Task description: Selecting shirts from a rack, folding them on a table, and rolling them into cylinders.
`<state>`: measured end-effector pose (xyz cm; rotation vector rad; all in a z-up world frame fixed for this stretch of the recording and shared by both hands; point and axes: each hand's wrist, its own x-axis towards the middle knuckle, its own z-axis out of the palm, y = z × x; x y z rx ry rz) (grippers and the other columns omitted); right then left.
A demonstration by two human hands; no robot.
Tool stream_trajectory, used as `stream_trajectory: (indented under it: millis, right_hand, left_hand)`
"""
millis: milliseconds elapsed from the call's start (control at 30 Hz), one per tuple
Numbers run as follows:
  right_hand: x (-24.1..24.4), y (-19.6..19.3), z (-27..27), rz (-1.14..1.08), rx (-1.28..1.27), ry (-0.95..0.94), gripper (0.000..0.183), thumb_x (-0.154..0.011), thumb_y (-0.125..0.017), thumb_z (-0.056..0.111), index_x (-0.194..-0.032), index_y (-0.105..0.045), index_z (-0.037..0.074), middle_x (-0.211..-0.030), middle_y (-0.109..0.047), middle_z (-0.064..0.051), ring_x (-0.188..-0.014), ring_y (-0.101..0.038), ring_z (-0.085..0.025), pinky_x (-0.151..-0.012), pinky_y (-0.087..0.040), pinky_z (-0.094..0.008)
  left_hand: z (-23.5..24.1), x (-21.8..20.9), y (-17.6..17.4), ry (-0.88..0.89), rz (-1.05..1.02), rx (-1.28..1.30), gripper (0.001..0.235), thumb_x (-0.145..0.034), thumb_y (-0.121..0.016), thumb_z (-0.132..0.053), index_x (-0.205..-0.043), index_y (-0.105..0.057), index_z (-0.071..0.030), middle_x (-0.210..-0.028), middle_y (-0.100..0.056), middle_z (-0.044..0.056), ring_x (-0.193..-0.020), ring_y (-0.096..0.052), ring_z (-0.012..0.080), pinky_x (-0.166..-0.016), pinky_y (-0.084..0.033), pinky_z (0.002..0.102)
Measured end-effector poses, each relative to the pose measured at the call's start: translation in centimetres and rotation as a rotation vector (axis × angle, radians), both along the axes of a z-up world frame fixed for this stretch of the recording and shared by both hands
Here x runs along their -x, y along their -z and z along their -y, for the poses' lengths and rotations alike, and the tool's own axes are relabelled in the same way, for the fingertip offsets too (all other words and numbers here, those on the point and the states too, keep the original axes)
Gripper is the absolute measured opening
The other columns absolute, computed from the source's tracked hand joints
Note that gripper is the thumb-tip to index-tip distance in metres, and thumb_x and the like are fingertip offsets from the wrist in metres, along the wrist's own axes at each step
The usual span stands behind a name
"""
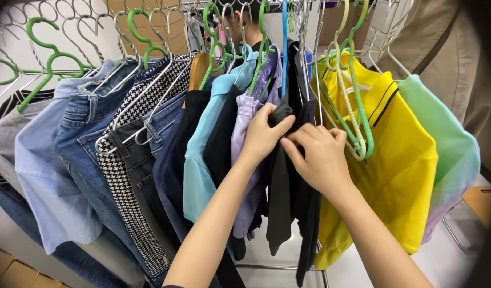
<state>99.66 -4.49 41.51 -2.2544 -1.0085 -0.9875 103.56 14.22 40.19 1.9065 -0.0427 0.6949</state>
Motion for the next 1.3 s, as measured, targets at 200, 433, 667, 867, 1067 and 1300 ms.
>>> stream_trajectory:
  millis: [200,433,667,867,1067,1300]
  right_hand:
    - [1.0,-1.3,-0.5,-0.12,0.027,-0.087,0.034,-0.089,-0.082,0.05,-0.087,-0.077,0.017,-0.084,-0.067,0.001,-0.088,-0.062,-0.023,-0.101,-0.034,-0.052]
    - [-1.3,0.7,-1.6,-0.096,0.126,-0.033,0.037,-0.077,-0.088,0.049,-0.088,-0.071,0.018,-0.086,-0.065,0.004,-0.089,-0.06,-0.02,-0.1,-0.035,-0.051]
    - [0.5,-2.1,-2.2,-0.203,0.049,-0.098,0.079,-0.074,-0.08,0.018,-0.145,-0.046,0.023,-0.149,-0.045,-0.005,-0.128,-0.057,-0.033,-0.101,-0.039,-0.057]
    - [1.2,-3.5,-2.5,-0.198,0.236,-0.05,0.085,-0.068,-0.088,0.015,-0.144,-0.054,0.03,-0.172,-0.025,-0.007,-0.118,-0.066,-0.041,-0.103,-0.042,-0.06]
    - [0.5,-2.0,-2.7,-0.086,0.258,0.039,0.097,-0.065,-0.091,0.021,-0.15,-0.047,0.037,-0.155,-0.044,-0.002,-0.121,-0.058,-0.037,-0.11,-0.022,-0.073]
    - [2.2,-3.7,-1.8,-0.024,0.284,0.058,0.096,-0.067,-0.084,0.026,-0.153,-0.044,0.043,-0.169,-0.032,0.004,-0.145,-0.029,-0.057,-0.102,-0.012,-0.095]
  left_hand:
    - [-0.6,4.2,-0.5,-0.054,0.086,-0.219,0.036,-0.084,-0.083,-0.052,-0.102,-0.068,-0.024,-0.093,-0.069,0.008,-0.102,-0.073,0.032,-0.088,-0.059,0.044]
    - [-0.4,7.4,1.1,-0.2,0.426,-0.533,0.023,-0.096,-0.077,-0.032,-0.099,-0.063,-0.015,-0.086,-0.066,0.006,-0.102,-0.068,0.0254,-0.091,-0.058,0.035]
    - [-0.4,7.8,3.1,-0.22,0.591,-0.637,0.022,-0.089,-0.083,-0.018,-0.104,-0.067,-0.015,-0.103,-0.071,0.002,-0.109,-0.067,0.0229,-0.087,-0.062,0.034]
    - [-0.1,8.0,5.0,-0.309,0.656,-0.734,0.017,-0.091,-0.077,-0.01,-0.097,-0.064,-0.021,-0.11,-0.07,-0.004,-0.11,-0.067,0.0189,-0.079,-0.064,0.028]
    - [1.4,9.2,5.6,-0.331,0.71,-0.553,0.015,-0.096,-0.07,-0.002,-0.093,-0.061,-0.014,-0.124,-0.064,0.003,-0.111,-0.069,0.0237,-0.073,-0.065,0.028]
    - [1.9,10.2,6.0,-0.16,0.676,-0.405,0.012,-0.099,-0.07,0.004,-0.108,-0.067,-0.002,-0.123,-0.048,0.022,-0.111,-0.061,0.0382,-0.094,-0.06,0.042]
